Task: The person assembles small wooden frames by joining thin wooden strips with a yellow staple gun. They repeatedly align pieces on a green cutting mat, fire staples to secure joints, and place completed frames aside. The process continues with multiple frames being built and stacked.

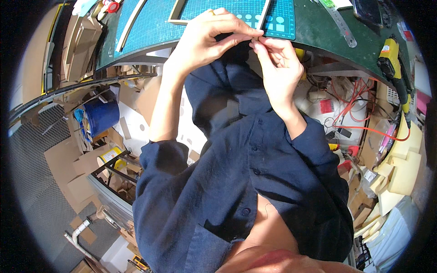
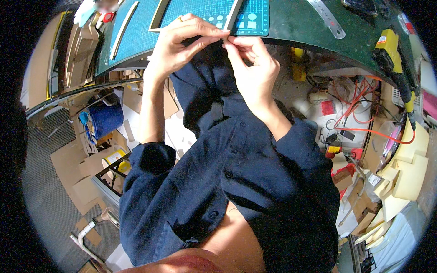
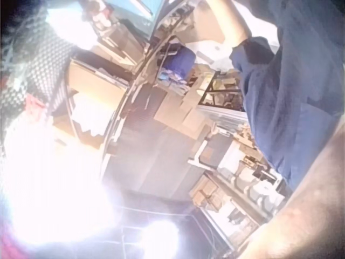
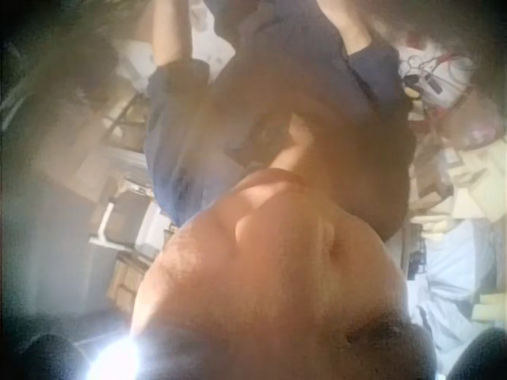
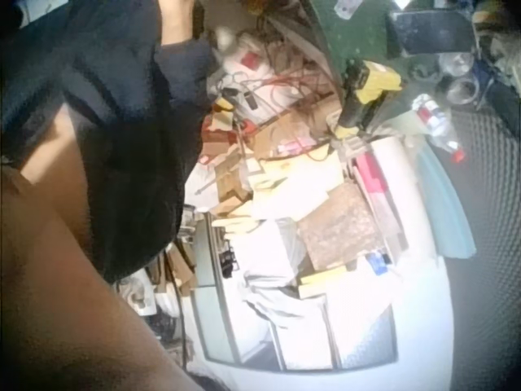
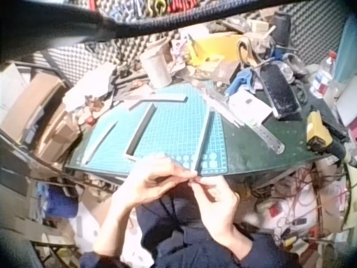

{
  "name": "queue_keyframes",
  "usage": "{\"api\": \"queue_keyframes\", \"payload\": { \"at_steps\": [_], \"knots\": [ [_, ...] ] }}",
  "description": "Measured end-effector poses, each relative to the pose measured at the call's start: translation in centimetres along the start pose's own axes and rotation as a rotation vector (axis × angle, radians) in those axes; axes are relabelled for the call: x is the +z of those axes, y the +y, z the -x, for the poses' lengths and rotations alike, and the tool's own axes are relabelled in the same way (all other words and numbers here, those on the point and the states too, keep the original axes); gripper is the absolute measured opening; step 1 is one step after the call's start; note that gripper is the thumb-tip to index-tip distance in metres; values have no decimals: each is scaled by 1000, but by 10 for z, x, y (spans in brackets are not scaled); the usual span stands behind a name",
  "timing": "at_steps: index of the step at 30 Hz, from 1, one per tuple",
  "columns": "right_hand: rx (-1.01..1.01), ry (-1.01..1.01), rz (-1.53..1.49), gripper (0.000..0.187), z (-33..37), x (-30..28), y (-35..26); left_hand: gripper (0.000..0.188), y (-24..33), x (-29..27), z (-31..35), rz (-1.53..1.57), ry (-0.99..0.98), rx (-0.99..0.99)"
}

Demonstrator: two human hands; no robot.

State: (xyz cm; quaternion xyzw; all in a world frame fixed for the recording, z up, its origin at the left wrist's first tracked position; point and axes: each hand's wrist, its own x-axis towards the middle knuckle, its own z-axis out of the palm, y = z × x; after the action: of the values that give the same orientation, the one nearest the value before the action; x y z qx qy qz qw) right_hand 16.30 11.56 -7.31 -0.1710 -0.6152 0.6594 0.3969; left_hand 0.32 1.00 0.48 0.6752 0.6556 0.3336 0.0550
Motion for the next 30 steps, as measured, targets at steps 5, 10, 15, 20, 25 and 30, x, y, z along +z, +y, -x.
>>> {"api": "queue_keyframes", "payload": {
  "at_steps": [5, 10, 15, 20, 25, 30],
  "knots": [
    [7, 24, -88, 8, 2, 4, 9, 23, -3, 1, -4, 21, -5, 11],
    [-88, 62, -64, 10, 0, 7, 15, 19, 8, 1, -7, -60, 60, 10],
    [-278, 8, 178, 12, 0, 2, 26, 18, -9, 3, -2, 47, 77, 84],
    [-320, 64, 228, 12, -1, 5, 17, 16, 17, -2, -6, 32, 92, -90],
    [-449, 65, 358, 15, -6, 2, 5, 17, 10, 0, 3, -79, 128, -50],
    [-484, 38, 374, 17, -10, -2, 4, 21, 11, -3, 3, -92, 94, -28]
  ]
}}
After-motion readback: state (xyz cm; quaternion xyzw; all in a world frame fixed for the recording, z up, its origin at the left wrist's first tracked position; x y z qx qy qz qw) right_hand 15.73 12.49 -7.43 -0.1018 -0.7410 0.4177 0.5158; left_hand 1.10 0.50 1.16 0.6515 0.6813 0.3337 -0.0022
